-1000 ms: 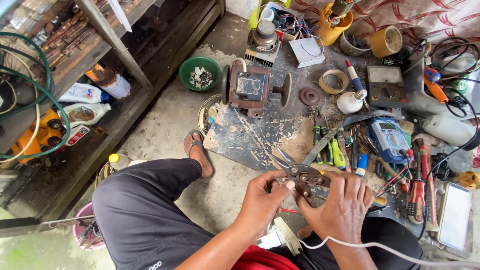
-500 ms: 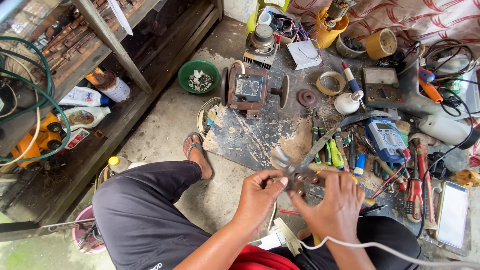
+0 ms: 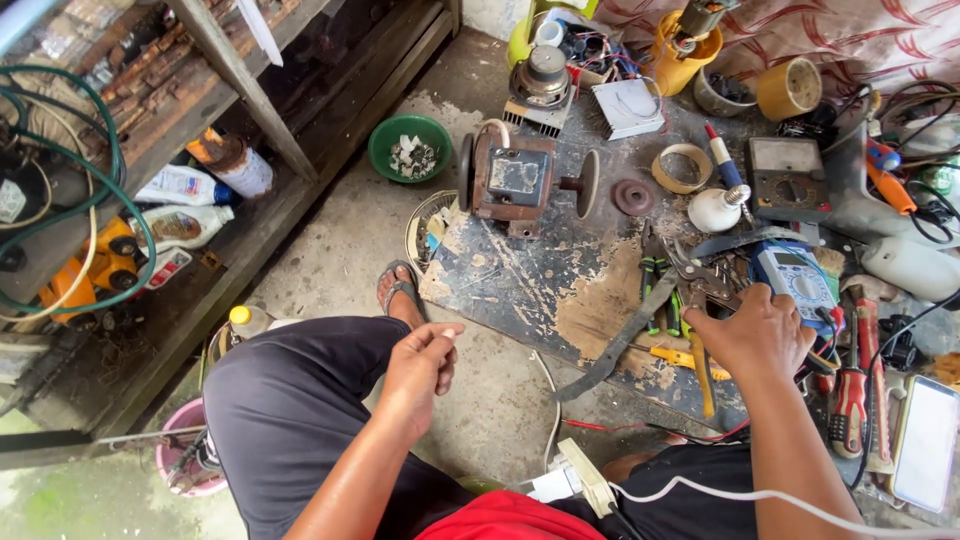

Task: Using a bench grinder and pliers to shape a metal piece, followed by using a hacksaw blade to cut it.

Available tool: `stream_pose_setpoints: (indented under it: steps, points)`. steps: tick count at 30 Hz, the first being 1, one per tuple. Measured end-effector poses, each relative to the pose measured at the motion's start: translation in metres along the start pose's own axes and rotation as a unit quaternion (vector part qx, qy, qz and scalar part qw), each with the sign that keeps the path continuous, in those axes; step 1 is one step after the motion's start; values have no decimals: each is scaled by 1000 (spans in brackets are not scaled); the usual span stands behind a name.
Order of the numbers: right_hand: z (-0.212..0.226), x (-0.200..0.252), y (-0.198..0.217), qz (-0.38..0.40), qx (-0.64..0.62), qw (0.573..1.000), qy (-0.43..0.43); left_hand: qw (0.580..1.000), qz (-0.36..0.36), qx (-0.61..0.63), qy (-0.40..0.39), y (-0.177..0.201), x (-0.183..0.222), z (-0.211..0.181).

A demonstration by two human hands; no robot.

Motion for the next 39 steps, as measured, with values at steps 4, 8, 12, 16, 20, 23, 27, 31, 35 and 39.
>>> stream_pose_setpoints:
  steps: [4,8,12,16,20,23,27,31,35,39]
  points:
    - [-2,-6,-17,-32,-11,999,13,999,-30,27,20,23,-14,6]
    - [-9,3,-28,-47,-54,997,37,998,-42,27,44,39,-32,33]
    - [-13,43,-10,-77,-96,990,75,996,-37,-26,79,38,-37,62]
    - [-47,110,-6,-225,-139,949,173,964,135,-229,16,16,-22,104]
    - [-50,188,0,-99,-251,962,42,853,257,-454,-17,-7,-8,150]
    - [-49,224,-34,59,-279,958,33,799,274,-535,19,-8,-15,192]
    - [-13,235,-56,164,-186,966,80,760,291,-581,-9,22,-54,265]
    - [16,226,-82,255,37,953,161,752,365,-518,179,27,-54,272]
    - [18,225,-110,233,64,942,234,784,389,-443,194,21,-44,258]
    - [14,229,-108,227,16,950,213,809,297,-475,178,30,-56,269]
Point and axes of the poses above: each hand's wrist, its own x-axis away from the middle knuckle, its own y-axis out of the back of the hand, z = x × y, the point moved 3 cm from there along -x, towards the middle knuckle, and after that the axes turned 4 degrees about x, right-handed, at the moved point
